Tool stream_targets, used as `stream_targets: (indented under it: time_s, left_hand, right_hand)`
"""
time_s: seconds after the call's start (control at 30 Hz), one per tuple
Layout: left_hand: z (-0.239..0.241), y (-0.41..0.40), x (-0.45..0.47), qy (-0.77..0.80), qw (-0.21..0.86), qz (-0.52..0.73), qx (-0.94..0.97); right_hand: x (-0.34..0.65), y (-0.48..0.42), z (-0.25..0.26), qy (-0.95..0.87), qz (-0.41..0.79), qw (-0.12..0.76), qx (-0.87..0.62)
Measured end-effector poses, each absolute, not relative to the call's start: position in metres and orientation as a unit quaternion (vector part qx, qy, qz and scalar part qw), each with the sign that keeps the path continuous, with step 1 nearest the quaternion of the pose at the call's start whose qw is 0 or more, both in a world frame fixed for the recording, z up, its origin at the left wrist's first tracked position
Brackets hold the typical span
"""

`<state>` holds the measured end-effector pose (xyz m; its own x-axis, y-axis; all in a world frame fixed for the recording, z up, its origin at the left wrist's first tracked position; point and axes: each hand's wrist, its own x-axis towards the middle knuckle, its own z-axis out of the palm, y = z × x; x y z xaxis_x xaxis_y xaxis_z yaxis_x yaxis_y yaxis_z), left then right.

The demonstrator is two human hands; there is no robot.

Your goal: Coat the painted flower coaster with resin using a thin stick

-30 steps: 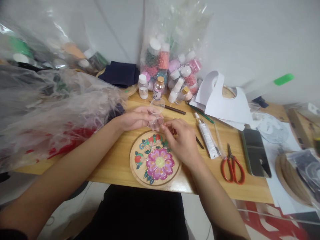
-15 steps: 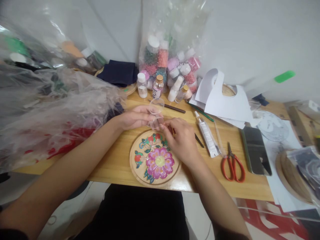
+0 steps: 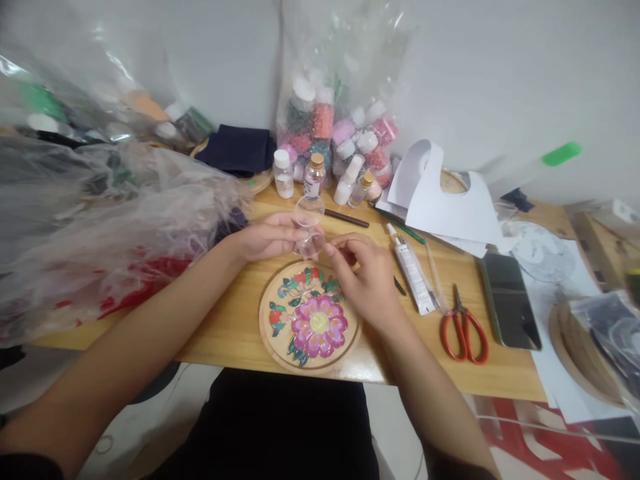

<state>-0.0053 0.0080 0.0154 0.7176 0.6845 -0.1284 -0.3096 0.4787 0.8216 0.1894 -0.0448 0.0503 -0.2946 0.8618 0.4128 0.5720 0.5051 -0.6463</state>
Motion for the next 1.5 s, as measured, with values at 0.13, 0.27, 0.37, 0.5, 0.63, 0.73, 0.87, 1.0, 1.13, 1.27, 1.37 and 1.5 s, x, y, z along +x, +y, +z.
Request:
stream_targets:
  time_s: [0.13,0.27,0.37,0.5,0.63,0.73,0.87,1.0,1.13,1.27,1.37,1.5]
  left_hand:
    - [0.013,0.010,-0.006,0.215,0.837,0.308,0.397]
    - [0.011,0.011,-0.005,0.207,0.839,0.326,0.382]
    - [0.011,0.010,-0.005,0.204,0.833,0.335,0.389]
    - [0.014,0.010,-0.004,0.228,0.826,0.330,0.395]
    - [0.018,0.010,-0.003,0.250,0.823,0.330,0.389]
    - [0.020,0.009,-0.003,0.255,0.823,0.324,0.390]
    - [0.022,0.008,-0.004,0.251,0.820,0.319,0.404]
    - [0.022,0.008,-0.004,0.234,0.820,0.320,0.412]
    - [0.021,0.009,-0.005,0.217,0.822,0.324,0.415]
    - [0.020,0.010,-0.004,0.215,0.819,0.321,0.423]
    - [0.019,0.010,-0.003,0.206,0.819,0.325,0.425]
    - [0.018,0.010,-0.004,0.207,0.820,0.317,0.430]
  right_hand:
    - [0.192,-0.041,0.053,-0.763,0.215,0.414,-0.448]
    - [0.200,-0.045,0.058,-0.772,0.233,0.415,-0.421]
    - [0.208,-0.056,0.059,-0.790,0.237,0.415,-0.385]
    - [0.211,-0.075,0.052,-0.839,0.250,0.382,-0.295]
    - [0.210,-0.086,0.045,-0.891,0.214,0.317,-0.244]
    - [0.209,-0.088,0.043,-0.915,0.182,0.278,-0.230]
    - [0.209,-0.087,0.040,-0.931,0.154,0.248,-0.218]
    - [0.210,-0.088,0.038,-0.936,0.157,0.236,-0.209]
    - [0.211,-0.091,0.038,-0.935,0.154,0.236,-0.215]
    - [0.211,-0.091,0.038,-0.937,0.137,0.244,-0.211]
    - [0.213,-0.090,0.036,-0.941,0.127,0.243,-0.199]
    - [0.214,-0.090,0.034,-0.940,0.134,0.236,-0.205]
